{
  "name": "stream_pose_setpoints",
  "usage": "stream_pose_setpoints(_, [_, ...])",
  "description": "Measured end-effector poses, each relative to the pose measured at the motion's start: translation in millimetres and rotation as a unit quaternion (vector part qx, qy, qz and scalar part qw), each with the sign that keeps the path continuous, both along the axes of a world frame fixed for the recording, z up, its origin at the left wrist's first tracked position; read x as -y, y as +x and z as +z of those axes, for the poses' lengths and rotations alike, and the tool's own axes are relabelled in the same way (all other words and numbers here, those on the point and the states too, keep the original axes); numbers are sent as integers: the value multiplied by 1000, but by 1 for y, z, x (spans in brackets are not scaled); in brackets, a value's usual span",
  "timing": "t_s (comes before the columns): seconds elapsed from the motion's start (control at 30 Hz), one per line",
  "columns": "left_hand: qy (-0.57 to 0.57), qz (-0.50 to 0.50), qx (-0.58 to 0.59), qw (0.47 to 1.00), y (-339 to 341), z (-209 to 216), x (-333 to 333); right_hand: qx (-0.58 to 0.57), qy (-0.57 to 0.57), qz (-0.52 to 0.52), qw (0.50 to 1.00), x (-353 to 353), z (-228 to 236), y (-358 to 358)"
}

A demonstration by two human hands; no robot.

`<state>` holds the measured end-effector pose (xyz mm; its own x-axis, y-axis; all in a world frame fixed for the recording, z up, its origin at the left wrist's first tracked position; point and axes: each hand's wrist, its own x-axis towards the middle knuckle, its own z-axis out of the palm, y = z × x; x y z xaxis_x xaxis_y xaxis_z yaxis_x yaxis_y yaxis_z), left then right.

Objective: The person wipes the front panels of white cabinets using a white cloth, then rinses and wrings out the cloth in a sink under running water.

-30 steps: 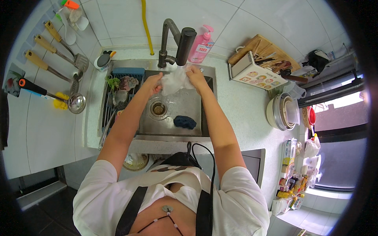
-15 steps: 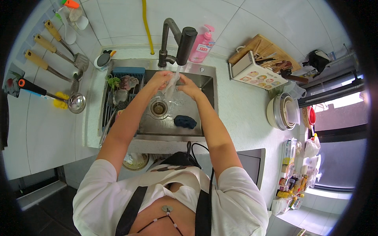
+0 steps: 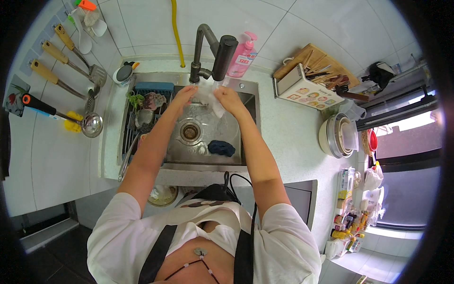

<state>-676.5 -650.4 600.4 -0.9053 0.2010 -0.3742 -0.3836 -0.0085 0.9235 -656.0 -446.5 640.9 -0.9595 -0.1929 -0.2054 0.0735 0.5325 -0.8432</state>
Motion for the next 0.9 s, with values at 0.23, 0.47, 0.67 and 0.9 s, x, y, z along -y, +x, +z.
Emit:
stream_pose_setpoints(0.23, [392,1,232,890,48,18,-21,32,-184,-75,980,32,64,27])
stream_pose_setpoints(0.47, [353,-36,27,935,29,14,-24,-14,-9,-166,986,0,34,27])
stream_pose_setpoints(0.67, [140,-55,-100,984,9,-6,-14,59,-147,-47,986,-2,48,22])
stream_pose_setpoints(0.9, [78,43,-135,987,-4,20,-16,-170,142,73,972,-10,36,33])
